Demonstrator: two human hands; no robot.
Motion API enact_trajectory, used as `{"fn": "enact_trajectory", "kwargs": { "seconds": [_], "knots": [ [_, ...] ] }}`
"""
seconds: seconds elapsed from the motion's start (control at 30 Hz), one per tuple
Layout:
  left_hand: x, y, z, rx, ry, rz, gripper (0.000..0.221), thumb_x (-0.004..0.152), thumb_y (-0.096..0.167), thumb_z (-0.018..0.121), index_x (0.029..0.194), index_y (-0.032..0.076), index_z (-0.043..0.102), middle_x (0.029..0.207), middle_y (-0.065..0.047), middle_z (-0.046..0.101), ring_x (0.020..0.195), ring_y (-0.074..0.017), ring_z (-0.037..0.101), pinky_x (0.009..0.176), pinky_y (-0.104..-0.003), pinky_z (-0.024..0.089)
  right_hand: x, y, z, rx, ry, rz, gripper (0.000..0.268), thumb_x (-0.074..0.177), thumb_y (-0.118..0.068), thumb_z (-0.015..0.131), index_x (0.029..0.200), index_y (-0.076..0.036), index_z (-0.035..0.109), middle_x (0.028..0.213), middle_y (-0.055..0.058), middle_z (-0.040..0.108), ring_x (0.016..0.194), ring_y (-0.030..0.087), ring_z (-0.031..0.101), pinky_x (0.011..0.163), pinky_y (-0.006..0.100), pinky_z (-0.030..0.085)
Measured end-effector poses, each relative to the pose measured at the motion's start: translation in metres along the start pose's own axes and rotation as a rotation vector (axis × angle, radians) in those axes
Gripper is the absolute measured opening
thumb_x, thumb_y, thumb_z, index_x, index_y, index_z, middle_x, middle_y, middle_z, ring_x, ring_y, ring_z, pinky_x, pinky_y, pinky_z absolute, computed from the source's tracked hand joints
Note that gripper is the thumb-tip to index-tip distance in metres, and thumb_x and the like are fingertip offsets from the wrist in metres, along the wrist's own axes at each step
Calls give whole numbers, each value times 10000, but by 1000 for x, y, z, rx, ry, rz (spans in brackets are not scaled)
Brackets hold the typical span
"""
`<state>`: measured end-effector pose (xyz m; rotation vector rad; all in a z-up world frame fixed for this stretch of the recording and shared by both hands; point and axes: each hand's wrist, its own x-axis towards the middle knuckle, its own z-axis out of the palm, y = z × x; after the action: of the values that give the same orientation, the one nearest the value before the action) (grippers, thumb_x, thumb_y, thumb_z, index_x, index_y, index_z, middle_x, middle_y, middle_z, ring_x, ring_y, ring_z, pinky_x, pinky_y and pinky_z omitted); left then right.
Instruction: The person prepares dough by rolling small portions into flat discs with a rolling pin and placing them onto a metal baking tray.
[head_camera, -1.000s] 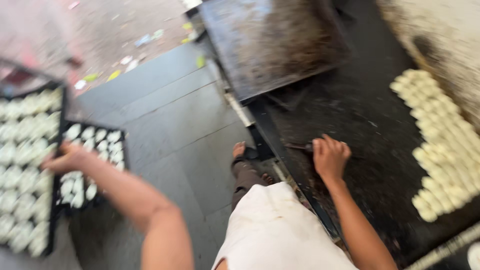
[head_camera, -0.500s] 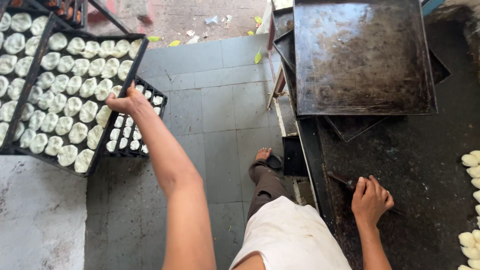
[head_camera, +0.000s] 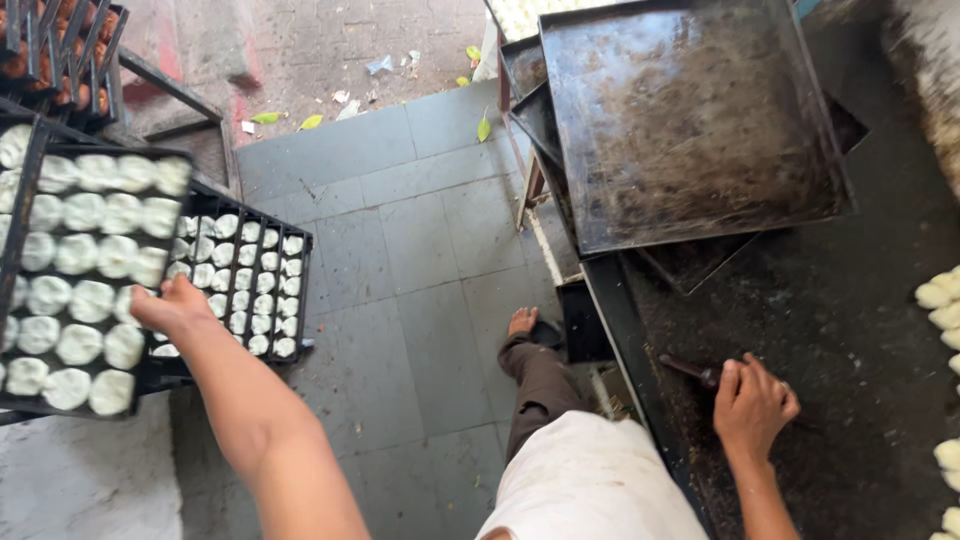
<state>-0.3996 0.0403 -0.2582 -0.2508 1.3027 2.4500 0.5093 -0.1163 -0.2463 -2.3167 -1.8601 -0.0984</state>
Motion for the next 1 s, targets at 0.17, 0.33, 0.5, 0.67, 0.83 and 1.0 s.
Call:
{"fn": "enact_trajectory", "kwargs": {
  "seconds": [0.17,0.33,0.5,0.67,0.83,1.0],
  "knots": [
    [-17,-6,-17,462,101,218,377,1051,241,525,1341,6,476,1393,-213,538,1259,-384,551,1037,-529,485,9,-3,0,-18,51,18,431,1174,-389,484,1054,-72,749,1379,44,691,1257,240,575,1208,468,261],
    [-182,-120,-55,1704,-608,500,270,1067,179,566,1220,-31,639,1254,-261,641,1153,-445,610,975,-521,492,9,-14,-3,-6,73,74,441,1194,-369,480,1033,-60,751,1361,46,697,1255,237,581,1201,471,267],
    [-443,-172,-25,795,-2145,643,421,867,30,658,1284,92,667,1343,-104,694,1287,-299,653,1123,-467,481,22,-38,-22,-54,135,122,409,1174,-338,502,1035,-47,753,1340,62,722,1208,258,632,1166,498,324],
    [-645,-165,21,457,-2469,702,664,912,159,725,1514,28,476,1556,-170,493,1475,-345,450,1232,-530,324,32,-47,-66,272,330,151,259,1081,-227,635,1154,-1,736,1255,169,715,1151,366,667,1016,510,505],
    [-708,-188,32,757,-2496,853,621,864,282,745,1414,83,539,1273,-100,624,1232,-256,557,1070,-548,386,-7,2,-83,337,436,372,366,1061,-289,648,1287,-2,666,1297,194,688,1239,383,634,1049,504,489],
    [-703,-230,6,847,-2540,1105,619,918,416,693,1426,93,549,1173,-89,647,1119,-289,579,955,-512,413,-70,98,-73,222,420,560,376,1042,-255,676,1320,-4,639,1356,221,653,1275,408,596,1065,514,474]
  ]
}}
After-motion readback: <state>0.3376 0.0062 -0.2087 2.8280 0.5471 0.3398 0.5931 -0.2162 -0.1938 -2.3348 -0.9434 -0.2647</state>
